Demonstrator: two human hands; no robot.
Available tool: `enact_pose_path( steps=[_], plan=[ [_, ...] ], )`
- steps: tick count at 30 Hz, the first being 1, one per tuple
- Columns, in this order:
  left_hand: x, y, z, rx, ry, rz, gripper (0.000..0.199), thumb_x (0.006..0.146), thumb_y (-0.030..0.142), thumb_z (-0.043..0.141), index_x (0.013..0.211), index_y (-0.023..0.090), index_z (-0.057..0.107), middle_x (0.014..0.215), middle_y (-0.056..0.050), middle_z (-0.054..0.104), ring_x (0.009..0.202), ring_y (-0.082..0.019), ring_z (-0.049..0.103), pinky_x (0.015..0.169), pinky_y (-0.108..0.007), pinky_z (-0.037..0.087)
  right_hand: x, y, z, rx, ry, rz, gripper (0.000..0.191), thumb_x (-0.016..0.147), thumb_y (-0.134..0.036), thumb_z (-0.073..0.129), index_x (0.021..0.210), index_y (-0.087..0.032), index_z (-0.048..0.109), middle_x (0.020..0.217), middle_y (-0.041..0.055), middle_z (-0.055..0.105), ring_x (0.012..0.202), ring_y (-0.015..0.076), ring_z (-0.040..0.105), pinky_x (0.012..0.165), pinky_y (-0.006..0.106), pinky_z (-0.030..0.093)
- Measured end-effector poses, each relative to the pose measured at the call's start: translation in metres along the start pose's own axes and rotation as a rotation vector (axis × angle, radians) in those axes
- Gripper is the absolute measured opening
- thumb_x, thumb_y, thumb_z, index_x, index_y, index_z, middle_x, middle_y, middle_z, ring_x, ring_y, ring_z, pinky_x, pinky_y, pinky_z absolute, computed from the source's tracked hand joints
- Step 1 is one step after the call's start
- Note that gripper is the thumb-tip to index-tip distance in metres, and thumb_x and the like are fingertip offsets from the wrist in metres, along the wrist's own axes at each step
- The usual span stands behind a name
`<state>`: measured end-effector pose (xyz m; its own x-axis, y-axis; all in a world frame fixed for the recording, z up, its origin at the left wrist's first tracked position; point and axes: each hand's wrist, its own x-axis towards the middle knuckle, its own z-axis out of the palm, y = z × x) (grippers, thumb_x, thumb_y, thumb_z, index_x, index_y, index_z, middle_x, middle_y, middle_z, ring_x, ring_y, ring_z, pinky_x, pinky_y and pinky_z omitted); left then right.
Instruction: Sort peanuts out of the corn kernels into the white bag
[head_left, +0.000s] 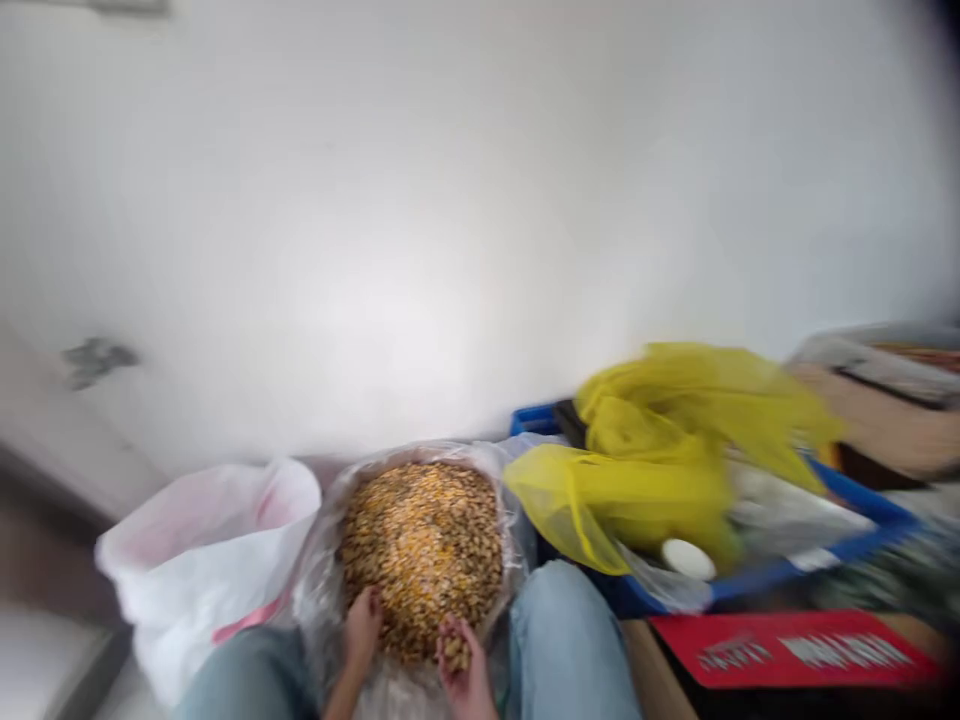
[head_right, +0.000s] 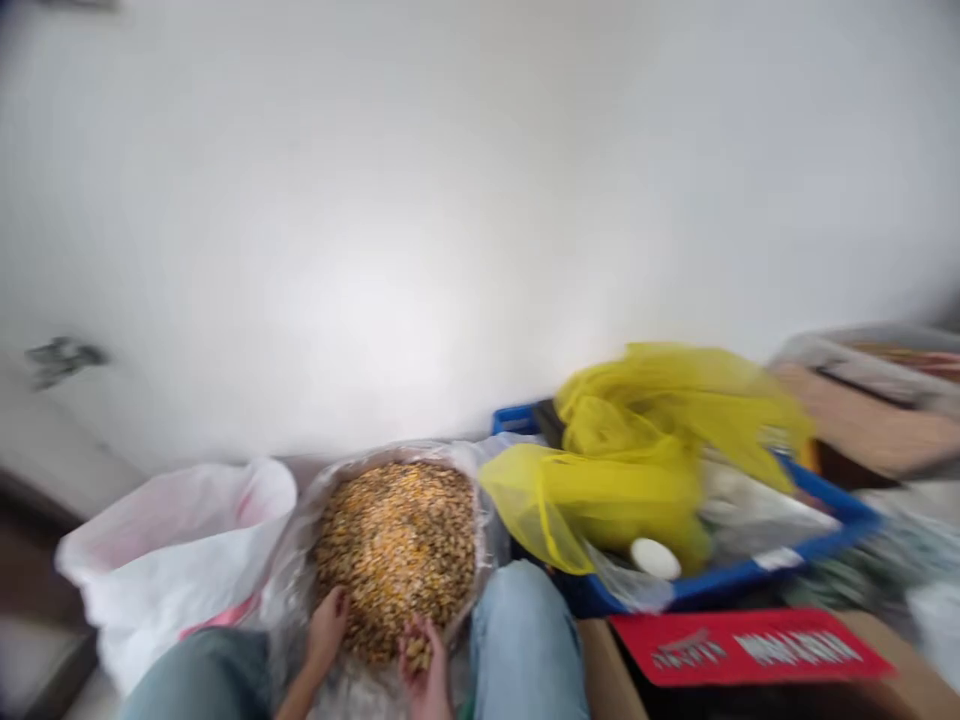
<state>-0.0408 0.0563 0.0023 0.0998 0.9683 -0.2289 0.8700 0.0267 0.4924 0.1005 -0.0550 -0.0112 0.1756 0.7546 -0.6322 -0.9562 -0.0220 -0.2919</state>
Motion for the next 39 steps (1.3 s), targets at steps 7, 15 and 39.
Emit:
enact_pose_path(
  steps=[7, 15, 39],
  plan=[
    [-0.016, 0.002, 0.014, 0.411, -0.158, 0.052, 0.033, 0.070, 0.017, 0.047, 0.102, 0.017, 0.054, 0.101, -0.008, 0.063, 0.095, -0.021, 0.056, 0.081, -0.031, 0.037, 0.006, -0.007, -0.012, 0.027, 0.024, 0.130, 0.033, 0.049, -0.024, 0.071, 0.081, -0.021, 0.060, 0.068, -0.0016, 0.066, 0.054, 0.0133, 0.061, 0.043, 0.022, 0.049],
    [-0.013, 0.006, 0.014, 0.419, -0.192, 0.063, 0.032, 0.072, 0.014, 0.043, 0.101, 0.016, 0.057, 0.099, -0.010, 0.065, 0.095, -0.023, 0.057, 0.080, -0.034, 0.035, -0.004, -0.005, -0.003, -0.071, 0.065, 0.092, 0.038, 0.049, -0.029, 0.072, 0.083, -0.020, 0.060, 0.067, -0.0026, 0.066, 0.053, 0.0122, 0.060, 0.042, 0.021, 0.046],
    [-0.021, 0.020, 0.010, 0.241, -0.188, -0.024, 0.026, 0.079, 0.029, 0.039, 0.094, 0.015, 0.056, 0.096, -0.010, 0.063, 0.089, -0.018, 0.057, 0.073, -0.026, 0.039, -0.004, -0.004, -0.003, -0.099, 0.072, 0.087, 0.031, 0.057, -0.033, 0.068, 0.083, -0.020, 0.058, 0.072, -0.0015, 0.065, 0.062, 0.0141, 0.061, 0.050, 0.024, 0.049]
  ],
)
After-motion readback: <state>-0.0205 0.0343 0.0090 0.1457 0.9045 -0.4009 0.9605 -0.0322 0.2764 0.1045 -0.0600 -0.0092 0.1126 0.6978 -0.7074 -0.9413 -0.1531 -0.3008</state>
